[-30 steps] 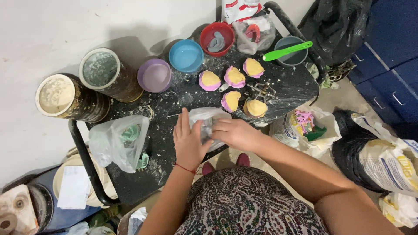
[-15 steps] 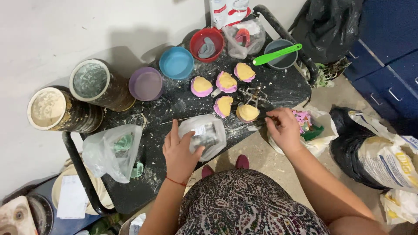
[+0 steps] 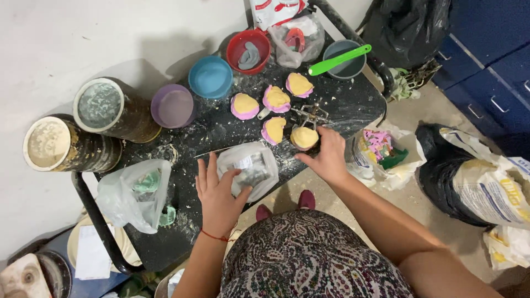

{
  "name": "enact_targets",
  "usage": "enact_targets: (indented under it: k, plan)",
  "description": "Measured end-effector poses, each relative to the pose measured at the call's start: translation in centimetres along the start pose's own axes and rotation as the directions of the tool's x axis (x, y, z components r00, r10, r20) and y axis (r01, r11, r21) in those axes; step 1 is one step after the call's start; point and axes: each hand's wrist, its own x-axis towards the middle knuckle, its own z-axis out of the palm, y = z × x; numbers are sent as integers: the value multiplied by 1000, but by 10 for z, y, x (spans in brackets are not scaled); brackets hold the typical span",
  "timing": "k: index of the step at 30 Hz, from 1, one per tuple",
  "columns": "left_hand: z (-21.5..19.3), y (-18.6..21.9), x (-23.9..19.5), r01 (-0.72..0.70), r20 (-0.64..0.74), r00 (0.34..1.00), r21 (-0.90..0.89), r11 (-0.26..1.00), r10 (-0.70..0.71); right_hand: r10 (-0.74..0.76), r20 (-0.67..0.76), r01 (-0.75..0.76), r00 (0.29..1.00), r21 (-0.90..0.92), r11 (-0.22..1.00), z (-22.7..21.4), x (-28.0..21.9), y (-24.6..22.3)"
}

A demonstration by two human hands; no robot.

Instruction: Inspecting, fitting, and organizing dental casts and prosthetic components at a laboratory bench.

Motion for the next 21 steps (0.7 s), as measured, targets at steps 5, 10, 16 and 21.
enact_targets:
  k: [5, 10, 16, 21]
  plan:
    - [1, 6, 2, -18, 19, 1000, 1, 1000, 18, -10, -79, 8, 997, -34, 999, 14, 5, 10]
    - [4, 11, 9, -60, 8, 998, -10, 998, 60, -25, -116, 37, 993, 106, 994, -1, 10, 11]
    - [5, 51, 42, -235, 5, 972, -54, 971, 236, 127, 18, -128, 992, 243, 962, -38, 19, -1]
    - [32, 75, 100, -538, -38, 793, -512, 670, 607, 106, 283, -181, 953, 253, 950, -74, 30, -22]
